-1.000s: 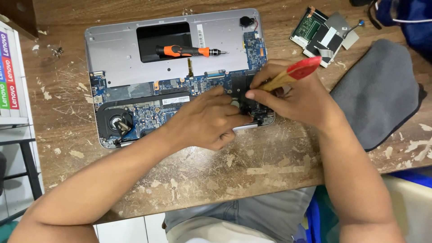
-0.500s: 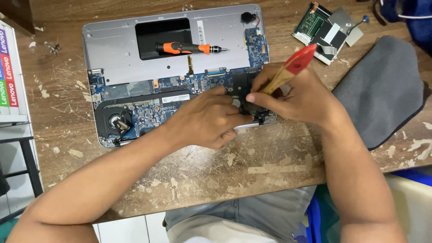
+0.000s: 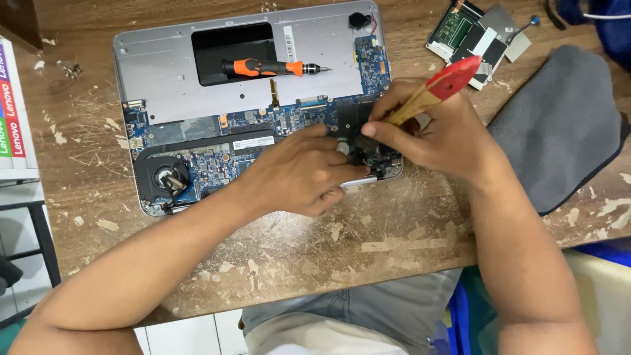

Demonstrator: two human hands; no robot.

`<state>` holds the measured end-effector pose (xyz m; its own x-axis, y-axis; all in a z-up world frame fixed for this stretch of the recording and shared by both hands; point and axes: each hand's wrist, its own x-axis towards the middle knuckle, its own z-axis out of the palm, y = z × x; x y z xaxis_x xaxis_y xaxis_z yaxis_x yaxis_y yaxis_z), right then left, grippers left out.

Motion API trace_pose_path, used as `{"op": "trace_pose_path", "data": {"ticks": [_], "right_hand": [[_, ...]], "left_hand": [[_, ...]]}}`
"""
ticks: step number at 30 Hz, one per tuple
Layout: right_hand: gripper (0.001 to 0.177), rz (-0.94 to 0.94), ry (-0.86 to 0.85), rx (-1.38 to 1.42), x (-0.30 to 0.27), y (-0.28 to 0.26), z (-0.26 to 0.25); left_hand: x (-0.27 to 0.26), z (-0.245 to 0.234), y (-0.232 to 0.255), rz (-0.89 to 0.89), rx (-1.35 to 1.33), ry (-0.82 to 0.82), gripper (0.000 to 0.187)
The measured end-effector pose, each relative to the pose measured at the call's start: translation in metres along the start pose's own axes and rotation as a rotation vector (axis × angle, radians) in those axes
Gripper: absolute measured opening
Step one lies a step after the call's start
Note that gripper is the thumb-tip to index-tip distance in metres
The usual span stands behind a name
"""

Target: The person uses a screwdriver to remove screws from the back of a disassembled laptop. They then use a brush to clean the internal components and finally lift the motherboard out of the laptop casing.

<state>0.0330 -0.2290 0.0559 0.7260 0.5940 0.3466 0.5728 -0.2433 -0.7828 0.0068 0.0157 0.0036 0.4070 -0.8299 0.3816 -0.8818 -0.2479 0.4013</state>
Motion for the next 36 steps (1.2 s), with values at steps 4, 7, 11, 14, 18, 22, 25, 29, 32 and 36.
{"op": "trace_pose_path", "data": {"ticks": [4,7,11,14,18,22,25,29,32,36], "right_hand": [[0.003,0.03,-0.117,0.094,-0.001,0.004,0.001],[0.007,-0.041,-0.019,-0.033,-0.002,0.008,0.004],[0.011,-0.047,0.116,-0.057,-0.014,0.013,0.004],[0.017,-0.034,0.205,-0.089,-0.021,0.018,0.003],[0.026,-0.125,0.355,-0.179,-0.024,0.024,-0.001],[0.032,-0.115,0.433,-0.215,-0.028,0.027,-0.005],[0.031,-0.099,0.448,-0.228,-0.028,0.033,-0.007],[0.027,-0.055,0.279,-0.169,-0.021,0.024,-0.005],[0.028,0.03,0.239,-0.189,-0.018,0.013,-0.004],[0.032,0.095,0.232,-0.29,-0.019,0.012,-0.01]], "left_hand": [[0.0,0.001,-0.001,0.001,-0.003,-0.013,0.037],[-0.001,0.002,-0.002,0.0,-0.002,0.0,0.037],[-0.007,0.011,-0.006,0.036,0.012,0.001,0.035],[-0.009,0.018,-0.009,0.082,0.023,0.061,0.027],[-0.004,0.01,-0.004,0.05,0.009,0.241,0.013],[-0.003,0.007,-0.001,-0.04,0.053,0.194,0.034],[-0.001,0.008,-0.002,-0.07,0.09,0.183,0.025],[-0.002,0.009,-0.004,-0.023,0.056,0.173,0.02],[-0.002,0.008,-0.004,0.037,0.044,0.162,0.017],[-0.002,0.008,-0.006,0.103,0.012,0.172,0.016]]}}
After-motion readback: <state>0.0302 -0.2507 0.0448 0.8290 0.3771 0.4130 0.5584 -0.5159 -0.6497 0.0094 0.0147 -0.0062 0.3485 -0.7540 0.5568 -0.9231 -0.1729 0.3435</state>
